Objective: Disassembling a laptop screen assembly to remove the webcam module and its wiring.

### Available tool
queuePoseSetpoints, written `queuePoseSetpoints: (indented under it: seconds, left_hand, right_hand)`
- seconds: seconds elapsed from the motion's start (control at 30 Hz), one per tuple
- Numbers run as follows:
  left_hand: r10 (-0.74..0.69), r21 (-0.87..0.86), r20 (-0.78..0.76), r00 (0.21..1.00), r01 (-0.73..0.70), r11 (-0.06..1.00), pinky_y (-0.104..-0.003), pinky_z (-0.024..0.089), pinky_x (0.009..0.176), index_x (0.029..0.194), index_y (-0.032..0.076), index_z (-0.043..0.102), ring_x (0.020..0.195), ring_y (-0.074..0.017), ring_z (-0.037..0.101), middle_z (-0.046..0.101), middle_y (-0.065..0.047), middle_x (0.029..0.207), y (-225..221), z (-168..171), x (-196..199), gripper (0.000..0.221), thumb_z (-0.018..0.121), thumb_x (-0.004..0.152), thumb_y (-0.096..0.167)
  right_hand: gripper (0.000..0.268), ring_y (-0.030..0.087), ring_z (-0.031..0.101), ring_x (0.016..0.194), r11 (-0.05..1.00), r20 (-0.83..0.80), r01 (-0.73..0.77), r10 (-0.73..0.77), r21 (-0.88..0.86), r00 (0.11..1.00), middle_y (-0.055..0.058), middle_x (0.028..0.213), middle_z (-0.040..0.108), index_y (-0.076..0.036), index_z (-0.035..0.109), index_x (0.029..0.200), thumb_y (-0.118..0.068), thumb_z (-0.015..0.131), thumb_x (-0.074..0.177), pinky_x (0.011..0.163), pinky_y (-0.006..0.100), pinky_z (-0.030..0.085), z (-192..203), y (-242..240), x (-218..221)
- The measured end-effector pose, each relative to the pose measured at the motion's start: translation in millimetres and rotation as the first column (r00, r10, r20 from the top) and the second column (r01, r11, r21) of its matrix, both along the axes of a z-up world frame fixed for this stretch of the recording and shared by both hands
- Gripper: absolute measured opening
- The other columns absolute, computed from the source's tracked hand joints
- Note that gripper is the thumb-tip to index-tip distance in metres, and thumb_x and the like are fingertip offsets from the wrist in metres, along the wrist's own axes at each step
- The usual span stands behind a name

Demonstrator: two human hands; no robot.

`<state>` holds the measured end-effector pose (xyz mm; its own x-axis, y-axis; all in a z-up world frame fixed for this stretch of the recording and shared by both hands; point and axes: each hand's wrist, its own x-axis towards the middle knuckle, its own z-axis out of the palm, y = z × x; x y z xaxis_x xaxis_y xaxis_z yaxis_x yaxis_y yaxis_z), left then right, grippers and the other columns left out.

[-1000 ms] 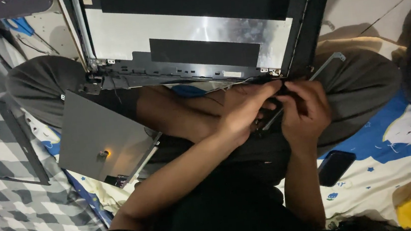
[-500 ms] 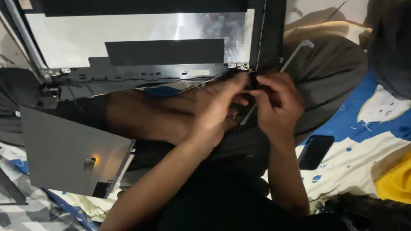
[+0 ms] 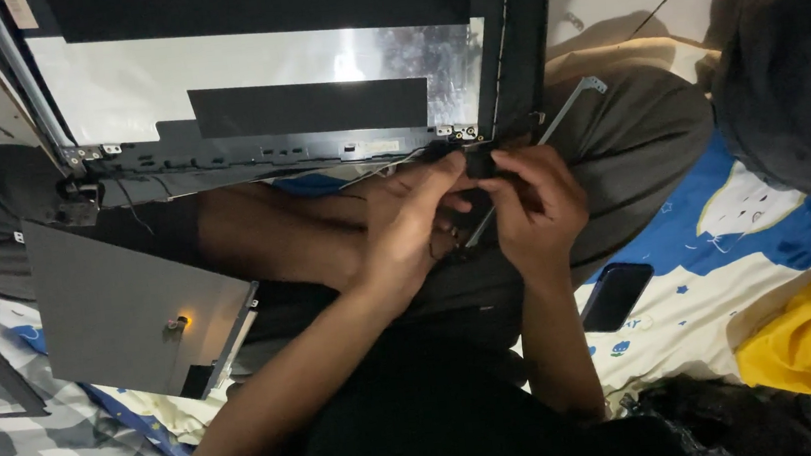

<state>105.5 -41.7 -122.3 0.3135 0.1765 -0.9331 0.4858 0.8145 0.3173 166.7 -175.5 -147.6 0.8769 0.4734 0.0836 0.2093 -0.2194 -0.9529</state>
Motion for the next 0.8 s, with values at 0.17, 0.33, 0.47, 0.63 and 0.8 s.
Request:
queuePoseSetpoints:
  seconds: [0.17,0.33,0.47,0.63,0.8]
  left_hand:
    - [-0.044,0.124,0.041,0.998,0.039,0.992,-0.030,0.054,0.037,0.095,0.001,0.082,0.055,-0.0156,0.064,0.075,-0.025,0.076,-10,-12,-2,0.039,0.079,0.087,0.039]
    - [-0.059,0.267,0.056,0.997,0.042,0.963,-0.023,0.049,0.038,0.087,0.003,0.083,0.052,-0.0138,0.064,0.074,-0.019,0.066,-19,-27,-5,0.032,0.080,0.088,0.034]
    - [-0.015,0.287,0.058,0.998,-0.003,0.958,-0.028,0.049,0.034,0.085,-0.001,0.082,0.051,-0.0194,0.067,0.072,-0.022,0.064,-22,-31,-4,0.030,0.083,0.086,0.029]
    - [0.017,0.300,-0.006,1.000,-0.014,0.954,-0.031,0.048,0.032,0.079,-0.001,0.080,0.047,-0.0222,0.066,0.069,-0.019,0.058,-28,-38,4,0.028,0.086,0.080,0.027]
    - [-0.035,0.417,-0.098,0.995,0.073,0.906,-0.034,0.048,0.032,0.069,0.012,0.081,0.041,-0.0261,0.067,0.068,-0.012,0.053,-36,-48,6,0.023,0.085,0.079,0.032]
  right_hand:
    - [0.016,0.032,0.071,0.076,0.999,0.016,-0.008,0.008,-0.044,1.000,0.019,0.095,0.071,0.002,0.072,0.111,0.005,0.074,0.096,0.060,0.035,0.060,-2,-3,1]
    - [0.018,0.024,0.071,0.076,0.998,0.039,-0.003,0.005,-0.059,0.999,0.014,0.094,0.071,0.000,0.072,0.115,0.000,0.074,0.097,0.063,0.030,0.057,5,4,4]
    - [0.018,0.027,0.069,0.069,0.998,0.050,-0.011,0.014,-0.061,0.999,0.017,0.092,0.071,0.001,0.073,0.113,-0.001,0.077,0.096,0.057,0.032,0.055,3,3,4]
    - [0.017,0.029,0.070,0.069,0.996,0.070,0.020,-0.013,-0.090,0.997,0.018,0.096,0.074,-0.001,0.075,0.111,-0.004,0.079,0.095,0.057,0.032,0.056,6,4,4]
    - [0.017,0.031,0.072,0.067,0.996,0.008,0.071,-0.071,-0.049,0.997,0.019,0.088,0.074,0.001,0.075,0.105,-0.003,0.084,0.092,0.051,0.031,0.052,-13,-9,-4]
